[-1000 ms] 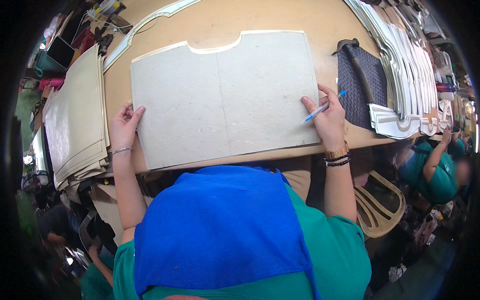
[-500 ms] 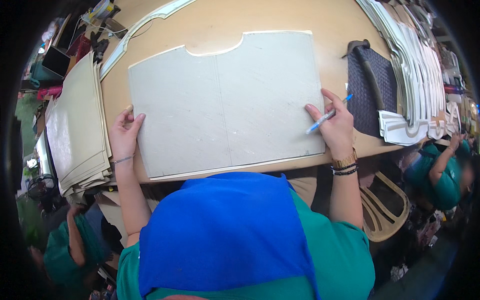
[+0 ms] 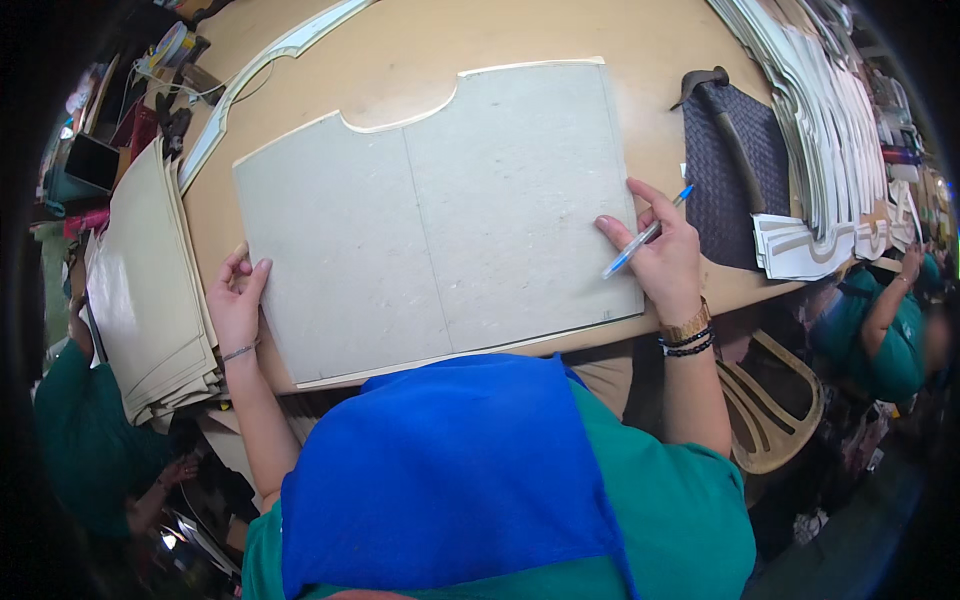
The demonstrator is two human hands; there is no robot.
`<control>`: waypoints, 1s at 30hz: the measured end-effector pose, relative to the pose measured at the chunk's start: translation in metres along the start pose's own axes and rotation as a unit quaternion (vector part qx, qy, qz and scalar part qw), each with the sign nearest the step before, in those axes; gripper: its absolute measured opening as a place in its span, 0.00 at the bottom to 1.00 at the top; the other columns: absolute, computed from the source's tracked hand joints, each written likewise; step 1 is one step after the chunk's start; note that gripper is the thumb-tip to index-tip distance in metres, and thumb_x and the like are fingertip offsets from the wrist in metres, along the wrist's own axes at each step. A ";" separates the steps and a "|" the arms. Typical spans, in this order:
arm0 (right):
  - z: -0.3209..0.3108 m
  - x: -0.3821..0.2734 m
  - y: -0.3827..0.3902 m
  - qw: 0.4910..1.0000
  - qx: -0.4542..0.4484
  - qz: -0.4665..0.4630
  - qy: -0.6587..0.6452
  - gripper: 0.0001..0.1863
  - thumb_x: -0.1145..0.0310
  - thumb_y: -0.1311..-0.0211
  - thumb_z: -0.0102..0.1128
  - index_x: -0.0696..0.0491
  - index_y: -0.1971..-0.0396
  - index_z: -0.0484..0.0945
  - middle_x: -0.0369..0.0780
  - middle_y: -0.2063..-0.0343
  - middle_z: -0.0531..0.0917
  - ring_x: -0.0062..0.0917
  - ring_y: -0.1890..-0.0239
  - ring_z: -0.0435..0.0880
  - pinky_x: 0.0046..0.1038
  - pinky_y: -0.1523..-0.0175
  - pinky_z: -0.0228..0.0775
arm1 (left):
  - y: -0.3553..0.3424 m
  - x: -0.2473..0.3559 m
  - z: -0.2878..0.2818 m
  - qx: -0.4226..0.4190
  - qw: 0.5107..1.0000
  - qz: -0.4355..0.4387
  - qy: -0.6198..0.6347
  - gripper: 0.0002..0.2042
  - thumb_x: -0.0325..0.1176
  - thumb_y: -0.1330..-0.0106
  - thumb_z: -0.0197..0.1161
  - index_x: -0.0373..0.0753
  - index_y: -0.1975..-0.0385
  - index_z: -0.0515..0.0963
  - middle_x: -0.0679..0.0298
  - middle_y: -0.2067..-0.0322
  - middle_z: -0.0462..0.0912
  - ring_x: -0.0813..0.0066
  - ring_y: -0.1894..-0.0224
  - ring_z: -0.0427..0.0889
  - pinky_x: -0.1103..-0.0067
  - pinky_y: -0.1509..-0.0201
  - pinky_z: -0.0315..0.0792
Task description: The person places a pattern on a stack of beige fabric and traces the outline with a blue pen. They then lift the pattern, flip the fabric stack over, and repeat the tracing process on the other side.
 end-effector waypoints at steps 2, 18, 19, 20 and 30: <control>0.000 0.001 0.001 1.000 0.001 0.000 -0.002 0.31 0.62 0.55 0.76 0.55 0.49 0.77 0.30 0.81 0.69 0.12 0.79 0.68 0.16 0.74 0.63 | -0.002 -0.001 -0.001 -0.004 1.000 0.007 -0.005 0.23 0.29 0.44 0.70 0.30 0.48 0.75 0.73 0.70 0.70 0.91 0.76 0.63 0.93 0.71 0.62; -0.002 -0.013 -0.002 0.996 0.014 -0.004 0.085 0.31 0.60 0.57 0.77 0.54 0.51 0.78 0.32 0.81 0.70 0.16 0.78 0.70 0.20 0.71 0.66 | -0.001 -0.009 -0.003 -0.019 0.999 0.019 0.020 0.19 0.26 0.44 0.69 0.28 0.53 0.75 0.71 0.69 0.70 0.85 0.68 0.70 0.89 0.62 0.68; -0.001 -0.010 -0.001 0.996 0.016 0.000 0.092 0.30 0.60 0.57 0.77 0.54 0.51 0.78 0.32 0.81 0.69 0.16 0.77 0.70 0.20 0.71 0.66 | -0.001 -0.002 -0.002 -0.015 0.999 0.033 -0.014 0.19 0.27 0.44 0.70 0.28 0.53 0.75 0.71 0.69 0.71 0.85 0.69 0.70 0.89 0.63 0.68; -0.001 -0.007 -0.001 0.996 0.015 -0.010 0.086 0.30 0.61 0.56 0.77 0.53 0.50 0.78 0.31 0.80 0.69 0.15 0.77 0.69 0.20 0.71 0.65 | -0.001 -0.001 -0.002 -0.014 0.999 0.028 -0.019 0.20 0.28 0.45 0.70 0.27 0.54 0.76 0.70 0.70 0.72 0.85 0.69 0.70 0.88 0.64 0.69; 0.003 0.000 -0.002 1.000 -0.013 -0.006 0.011 0.30 0.67 0.53 0.75 0.57 0.48 0.76 0.28 0.81 0.66 0.11 0.78 0.64 0.15 0.73 0.57 | 0.005 0.034 -0.002 -0.021 0.976 0.017 -0.217 0.23 0.36 0.45 0.71 0.31 0.52 0.77 0.69 0.71 0.74 0.86 0.77 0.68 0.86 0.71 0.67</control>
Point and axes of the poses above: each hand's wrist, its own y-axis away from the middle knuckle, its own z-axis out of the palm, x = y × z, the point moved 6 cm from there along -y, towards the middle knuckle
